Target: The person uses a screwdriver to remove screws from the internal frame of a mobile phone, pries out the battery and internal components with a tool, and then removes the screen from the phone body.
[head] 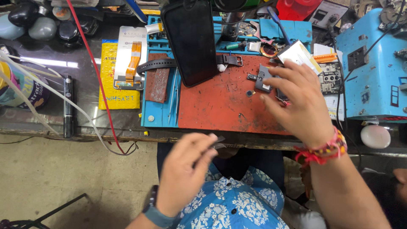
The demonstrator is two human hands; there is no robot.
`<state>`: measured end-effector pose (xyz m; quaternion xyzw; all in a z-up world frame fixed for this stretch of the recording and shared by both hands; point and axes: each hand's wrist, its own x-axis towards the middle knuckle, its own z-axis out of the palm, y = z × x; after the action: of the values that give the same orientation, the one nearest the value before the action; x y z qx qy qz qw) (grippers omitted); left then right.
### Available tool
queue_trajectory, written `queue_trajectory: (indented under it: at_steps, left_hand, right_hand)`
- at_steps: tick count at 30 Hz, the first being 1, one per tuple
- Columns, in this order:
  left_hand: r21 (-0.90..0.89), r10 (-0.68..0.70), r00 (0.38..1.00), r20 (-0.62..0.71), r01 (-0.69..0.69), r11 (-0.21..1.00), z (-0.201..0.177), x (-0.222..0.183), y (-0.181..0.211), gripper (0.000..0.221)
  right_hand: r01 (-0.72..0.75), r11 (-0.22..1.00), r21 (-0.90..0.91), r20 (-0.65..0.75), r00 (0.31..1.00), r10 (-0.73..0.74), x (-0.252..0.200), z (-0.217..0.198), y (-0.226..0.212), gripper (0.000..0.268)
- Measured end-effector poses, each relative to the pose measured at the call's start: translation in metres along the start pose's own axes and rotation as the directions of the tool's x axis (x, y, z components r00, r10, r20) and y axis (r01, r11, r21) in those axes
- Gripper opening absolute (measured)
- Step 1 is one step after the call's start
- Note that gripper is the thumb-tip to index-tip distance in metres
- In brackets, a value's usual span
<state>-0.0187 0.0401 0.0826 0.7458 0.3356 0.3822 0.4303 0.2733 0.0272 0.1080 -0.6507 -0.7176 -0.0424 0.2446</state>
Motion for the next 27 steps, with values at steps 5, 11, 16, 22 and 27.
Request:
queue_trajectory:
  at_steps: [5, 11, 16, 22, 27]
  left_hand:
    - [0.438, -0.028, 0.967, -0.254, 0.14, 0.888, -0.046, 0.025, -0.01, 0.028]
    - [0.603, 0.069, 0.949, -0.306, 0.138, 0.786, -0.081, 0.056, -0.039, 0.026]
    - [0.647, 0.031, 0.943, -0.332, 0.204, 0.734, -0.085, 0.08, -0.064, 0.029]
    - [0.699, 0.169, 0.947, -0.272, 0.074, 0.711, -0.081, 0.094, -0.083, 0.034]
    - [0.634, 0.165, 0.938, -0.304, 0.07, 0.77, -0.076, 0.072, -0.074, 0.028]
  right_hand:
    - [-0.04, 0.996, 0.083, -0.094, 0.994, 0.048, -0.028, -0.012, -0.015, 0.024]
    - [-0.081, 0.988, 0.129, -0.206, 0.973, 0.107, -0.062, -0.021, -0.021, 0.018]
    - [-0.119, 0.976, 0.18, -0.262, 0.951, 0.164, -0.08, -0.033, -0.014, 0.017]
    - [-0.198, 0.98, 0.003, -0.399, 0.899, 0.183, -0.115, -0.063, 0.051, 0.006]
    - [-0.533, 0.845, -0.051, -0.371, 0.795, 0.48, -0.159, -0.069, 0.172, 0.018]
